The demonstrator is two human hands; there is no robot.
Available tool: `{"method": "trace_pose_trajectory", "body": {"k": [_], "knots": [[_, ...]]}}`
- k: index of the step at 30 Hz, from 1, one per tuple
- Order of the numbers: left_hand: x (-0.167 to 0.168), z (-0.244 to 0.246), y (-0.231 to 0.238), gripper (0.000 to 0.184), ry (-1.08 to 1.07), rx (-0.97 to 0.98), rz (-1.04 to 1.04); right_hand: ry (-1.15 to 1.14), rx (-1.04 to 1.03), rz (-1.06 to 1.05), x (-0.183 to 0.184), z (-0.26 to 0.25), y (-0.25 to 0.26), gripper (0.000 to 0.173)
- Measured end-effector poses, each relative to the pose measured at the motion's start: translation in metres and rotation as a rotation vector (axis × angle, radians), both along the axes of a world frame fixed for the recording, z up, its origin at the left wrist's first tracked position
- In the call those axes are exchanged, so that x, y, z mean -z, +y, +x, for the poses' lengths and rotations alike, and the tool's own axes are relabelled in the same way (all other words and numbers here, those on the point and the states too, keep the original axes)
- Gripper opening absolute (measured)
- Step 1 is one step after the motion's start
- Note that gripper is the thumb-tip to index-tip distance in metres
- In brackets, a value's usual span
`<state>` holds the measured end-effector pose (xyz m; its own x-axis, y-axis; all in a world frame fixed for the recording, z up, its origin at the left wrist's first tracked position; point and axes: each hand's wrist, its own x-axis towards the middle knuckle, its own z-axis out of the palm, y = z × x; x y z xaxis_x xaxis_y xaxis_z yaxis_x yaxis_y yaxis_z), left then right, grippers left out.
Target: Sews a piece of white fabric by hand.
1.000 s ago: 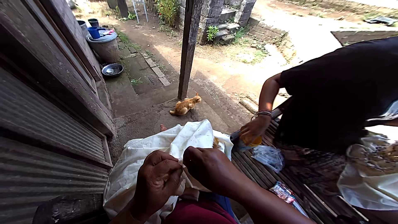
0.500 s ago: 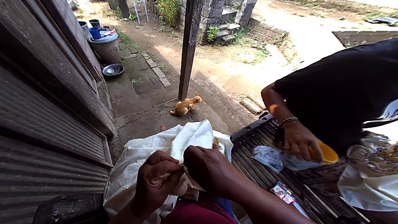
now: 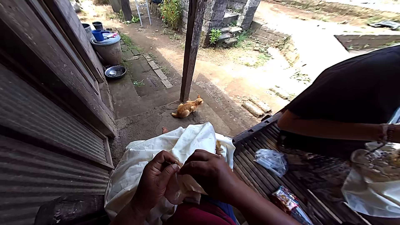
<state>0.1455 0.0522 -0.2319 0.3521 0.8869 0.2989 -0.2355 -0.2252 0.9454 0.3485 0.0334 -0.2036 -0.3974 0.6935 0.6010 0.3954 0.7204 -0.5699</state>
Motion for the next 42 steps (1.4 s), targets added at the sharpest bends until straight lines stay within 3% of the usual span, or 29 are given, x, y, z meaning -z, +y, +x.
{"method": "trace_pose_trajectory", "body": {"k": [4,12,18,22,24,29,34,35,37,39,40,42], "knots": [[0.001,0.000,-0.003,0.008,0.010,0.010,-0.004,0.084,0.238,0.090,0.008,-0.017,-0.004,0.006],[0.000,-0.002,-0.007,0.005,-0.026,0.065,-0.063,0.146,0.267,0.071,0.011,-0.025,-0.005,0.015],[-0.005,-0.001,-0.006,0.030,-0.135,0.119,-0.201,0.030,0.275,0.113,0.007,-0.022,-0.004,0.019],[-0.005,-0.001,-0.006,0.011,-0.180,0.061,-0.291,-0.112,0.295,0.192,0.007,-0.020,-0.004,0.021],[-0.005,-0.002,-0.005,0.009,-0.208,0.023,-0.331,-0.144,0.280,0.206,0.006,-0.018,-0.005,0.023],[-0.007,-0.004,-0.003,0.010,-0.235,0.007,-0.372,0.057,0.054,0.127,-0.007,-0.011,-0.013,0.018],[-0.005,-0.007,-0.002,0.009,-0.144,0.166,-0.149,-0.091,0.217,0.109,-0.005,-0.006,-0.006,0.026],[-0.005,-0.008,-0.002,0.007,-0.122,0.189,-0.088,-0.084,0.199,0.086,-0.006,-0.004,-0.006,0.026],[-0.007,-0.010,0.000,0.006,-0.046,0.128,0.029,0.100,-0.030,-0.071,-0.012,0.001,-0.009,0.022],[-0.009,-0.012,0.004,0.006,0.012,0.064,0.121,0.265,-0.235,-0.148,-0.017,0.006,-0.010,0.007],[-0.011,-0.013,0.004,0.007,0.035,0.048,0.156,0.268,-0.235,-0.114,-0.018,0.007,-0.009,0.004],[-0.014,-0.013,0.005,0.008,0.063,0.009,0.219,0.136,-0.078,0.022,-0.019,0.011,-0.006,0.015]]}}
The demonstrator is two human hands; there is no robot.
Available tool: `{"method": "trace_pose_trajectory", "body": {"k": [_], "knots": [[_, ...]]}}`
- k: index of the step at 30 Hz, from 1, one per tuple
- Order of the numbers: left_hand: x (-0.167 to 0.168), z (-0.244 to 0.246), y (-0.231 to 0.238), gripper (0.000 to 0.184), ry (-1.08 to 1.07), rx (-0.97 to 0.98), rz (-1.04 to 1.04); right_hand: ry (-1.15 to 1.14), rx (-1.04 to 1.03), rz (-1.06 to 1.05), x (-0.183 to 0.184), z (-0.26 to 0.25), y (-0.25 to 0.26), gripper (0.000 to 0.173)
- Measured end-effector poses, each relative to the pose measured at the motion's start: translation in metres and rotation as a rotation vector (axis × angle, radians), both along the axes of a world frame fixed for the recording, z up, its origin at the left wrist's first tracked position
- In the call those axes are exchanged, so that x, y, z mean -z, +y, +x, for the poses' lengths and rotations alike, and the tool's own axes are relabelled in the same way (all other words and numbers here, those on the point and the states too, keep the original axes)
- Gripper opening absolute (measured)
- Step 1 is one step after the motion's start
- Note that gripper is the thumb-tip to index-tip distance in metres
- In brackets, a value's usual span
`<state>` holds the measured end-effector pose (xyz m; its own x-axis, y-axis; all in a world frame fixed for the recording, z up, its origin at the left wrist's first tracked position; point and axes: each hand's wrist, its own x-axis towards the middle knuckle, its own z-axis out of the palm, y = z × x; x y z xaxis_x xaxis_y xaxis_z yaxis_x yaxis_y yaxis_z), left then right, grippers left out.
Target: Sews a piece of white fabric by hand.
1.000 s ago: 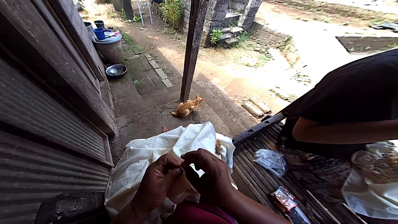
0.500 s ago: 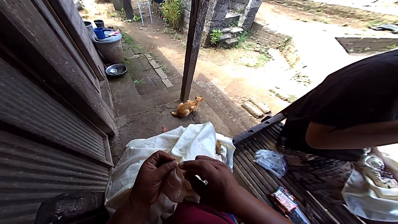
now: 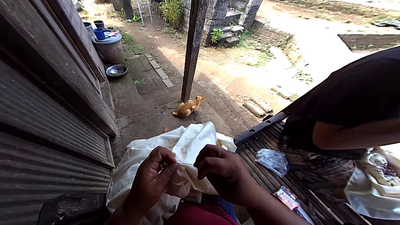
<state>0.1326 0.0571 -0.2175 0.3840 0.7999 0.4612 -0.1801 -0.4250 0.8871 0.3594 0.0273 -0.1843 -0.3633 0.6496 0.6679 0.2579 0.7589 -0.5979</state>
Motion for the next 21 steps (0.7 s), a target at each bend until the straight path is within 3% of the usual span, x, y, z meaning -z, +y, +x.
{"method": "trace_pose_trajectory", "body": {"k": [4,6,8,12,17,21], "knots": [[-0.006,-0.001,0.000,0.007,0.027,-0.036,0.045,-0.282,0.306,0.104,0.002,-0.007,-0.001,0.006],[-0.009,0.000,-0.002,0.007,0.044,-0.017,0.052,-0.341,0.343,0.118,0.006,-0.012,-0.002,0.014],[-0.010,-0.001,-0.001,0.006,0.075,0.017,0.058,-0.356,0.346,0.132,0.007,-0.013,0.000,0.008],[-0.010,-0.003,0.001,0.009,0.215,0.022,0.129,-0.389,0.254,0.088,0.001,-0.005,0.003,0.012],[-0.010,0.004,-0.004,0.039,0.377,-0.050,0.251,-0.446,0.217,0.076,-0.002,0.002,0.002,0.014],[-0.011,0.011,-0.006,0.042,0.437,-0.117,0.274,-0.490,0.213,0.077,-0.001,0.003,-0.001,0.016]]}}
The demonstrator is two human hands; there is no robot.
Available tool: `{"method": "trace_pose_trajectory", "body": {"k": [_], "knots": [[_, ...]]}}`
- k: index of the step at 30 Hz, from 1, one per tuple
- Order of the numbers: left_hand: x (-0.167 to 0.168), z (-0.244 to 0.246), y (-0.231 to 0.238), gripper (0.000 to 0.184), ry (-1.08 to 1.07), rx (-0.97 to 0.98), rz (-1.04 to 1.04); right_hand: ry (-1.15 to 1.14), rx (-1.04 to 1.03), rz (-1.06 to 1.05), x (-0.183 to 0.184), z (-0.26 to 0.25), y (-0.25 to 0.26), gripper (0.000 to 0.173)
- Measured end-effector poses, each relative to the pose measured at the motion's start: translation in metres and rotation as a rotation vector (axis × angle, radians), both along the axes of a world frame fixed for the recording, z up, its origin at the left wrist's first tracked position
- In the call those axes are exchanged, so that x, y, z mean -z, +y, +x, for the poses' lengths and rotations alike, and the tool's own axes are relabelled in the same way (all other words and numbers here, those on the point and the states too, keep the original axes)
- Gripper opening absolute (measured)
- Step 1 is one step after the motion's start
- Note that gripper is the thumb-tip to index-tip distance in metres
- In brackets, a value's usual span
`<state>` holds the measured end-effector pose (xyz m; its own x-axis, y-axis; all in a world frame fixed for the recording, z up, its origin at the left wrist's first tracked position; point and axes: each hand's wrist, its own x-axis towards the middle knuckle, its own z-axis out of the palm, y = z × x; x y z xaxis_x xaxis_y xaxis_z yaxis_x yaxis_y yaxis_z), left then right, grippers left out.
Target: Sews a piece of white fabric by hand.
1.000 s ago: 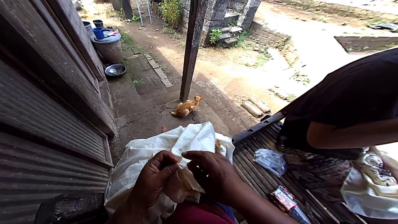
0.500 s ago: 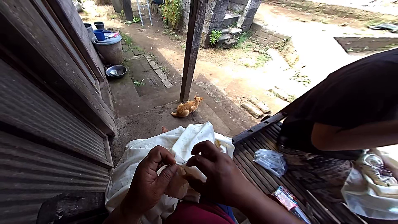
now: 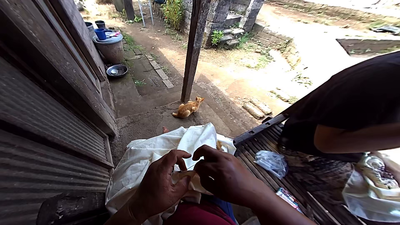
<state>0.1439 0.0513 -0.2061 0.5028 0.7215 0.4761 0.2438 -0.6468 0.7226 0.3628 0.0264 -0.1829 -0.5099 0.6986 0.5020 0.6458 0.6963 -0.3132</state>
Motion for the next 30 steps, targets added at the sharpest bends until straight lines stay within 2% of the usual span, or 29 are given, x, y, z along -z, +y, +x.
{"method": "trace_pose_trajectory", "body": {"k": [8,16,18,20,22,25,30], "knots": [[0.001,0.005,-0.002,0.046,0.101,-0.078,0.069,-0.077,0.168,0.047,-0.009,-0.008,-0.010,0.012],[0.004,0.005,-0.004,0.050,0.124,-0.086,0.067,-0.048,0.174,0.087,-0.006,-0.017,-0.007,0.008],[0.004,0.004,0.000,0.060,0.023,0.029,-0.043,0.000,0.148,0.057,-0.005,-0.016,-0.005,0.006],[0.005,0.003,0.005,0.074,-0.123,0.261,-0.263,0.057,0.116,0.004,-0.004,-0.014,-0.004,0.005],[0.006,0.002,0.008,0.077,-0.210,0.456,-0.466,0.119,0.074,-0.050,-0.004,-0.012,-0.003,0.005],[0.010,0.004,0.009,0.066,-0.272,0.557,-0.602,0.202,0.019,-0.130,-0.002,-0.008,-0.002,0.005],[0.018,0.004,0.011,0.023,-0.324,0.574,-0.673,0.244,0.032,-0.127,0.003,-0.005,-0.001,0.004]]}}
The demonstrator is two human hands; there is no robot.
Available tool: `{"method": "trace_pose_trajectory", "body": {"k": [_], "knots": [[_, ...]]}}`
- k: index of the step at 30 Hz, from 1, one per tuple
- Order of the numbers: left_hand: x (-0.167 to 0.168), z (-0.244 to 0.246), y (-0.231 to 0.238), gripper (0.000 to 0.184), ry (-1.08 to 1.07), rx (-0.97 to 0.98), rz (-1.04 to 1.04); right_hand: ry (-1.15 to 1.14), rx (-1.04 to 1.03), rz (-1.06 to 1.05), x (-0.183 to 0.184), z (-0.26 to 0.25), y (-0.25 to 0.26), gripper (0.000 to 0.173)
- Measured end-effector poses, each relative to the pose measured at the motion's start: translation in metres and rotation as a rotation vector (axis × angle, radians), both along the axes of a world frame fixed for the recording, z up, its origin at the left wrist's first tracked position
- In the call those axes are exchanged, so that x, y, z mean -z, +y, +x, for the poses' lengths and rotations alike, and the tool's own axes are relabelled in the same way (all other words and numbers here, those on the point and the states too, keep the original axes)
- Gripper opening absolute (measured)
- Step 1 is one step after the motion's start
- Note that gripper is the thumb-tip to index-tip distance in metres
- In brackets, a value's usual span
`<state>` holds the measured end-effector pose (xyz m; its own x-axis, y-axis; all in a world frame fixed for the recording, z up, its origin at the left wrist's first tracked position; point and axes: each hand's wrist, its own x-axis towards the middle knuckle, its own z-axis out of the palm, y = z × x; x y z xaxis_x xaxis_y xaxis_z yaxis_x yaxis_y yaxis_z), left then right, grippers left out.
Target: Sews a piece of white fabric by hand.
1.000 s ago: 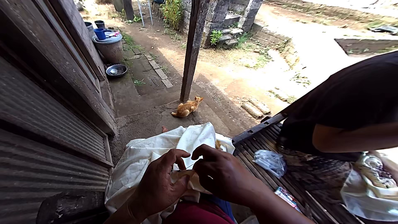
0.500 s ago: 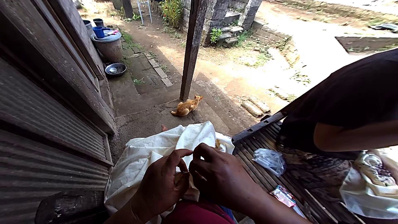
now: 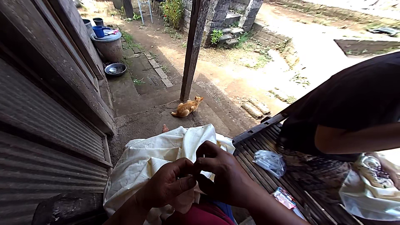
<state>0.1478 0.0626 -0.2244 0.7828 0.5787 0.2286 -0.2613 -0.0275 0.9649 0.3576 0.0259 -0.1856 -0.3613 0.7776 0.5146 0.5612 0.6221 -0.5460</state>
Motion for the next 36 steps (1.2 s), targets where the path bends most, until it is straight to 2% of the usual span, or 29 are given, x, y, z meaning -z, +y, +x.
{"method": "trace_pose_trajectory", "body": {"k": [4,8,14,18,21,24,29,31,34,36], "knots": [[0.000,-0.001,-0.001,0.010,0.016,-0.037,-0.017,0.005,0.023,0.034,0.005,-0.001,0.001,0.003],[-0.003,-0.003,-0.001,0.007,0.000,-0.043,-0.121,0.038,-0.004,0.028,0.010,0.001,0.003,0.003],[-0.003,-0.005,0.000,0.007,-0.035,-0.003,-0.164,0.175,-0.201,-0.038,0.012,0.014,0.011,0.007],[-0.002,-0.004,-0.001,0.008,-0.030,0.028,-0.184,0.111,-0.190,-0.022,0.013,0.012,0.011,0.009],[-0.004,-0.003,-0.003,0.012,0.044,-0.047,-0.038,0.033,-0.123,-0.005,0.013,0.008,0.010,0.012],[-0.006,0.001,-0.007,0.017,0.160,-0.228,0.182,0.026,-0.098,-0.008,0.015,0.007,0.011,0.013],[-0.005,0.000,-0.011,0.015,0.188,-0.506,0.317,0.096,-0.084,-0.079,0.021,0.011,0.016,0.015],[-0.003,-0.004,-0.009,0.016,0.194,-0.636,0.405,0.054,-0.049,-0.139,0.025,0.016,0.019,0.015],[-0.002,-0.006,-0.009,0.018,0.242,-0.757,0.504,-0.066,-0.186,-0.145,0.021,0.019,0.016,0.015],[-0.002,-0.004,-0.010,0.022,0.271,-0.712,0.561,-0.048,-0.315,-0.065,0.012,0.014,0.013,0.015]]}}
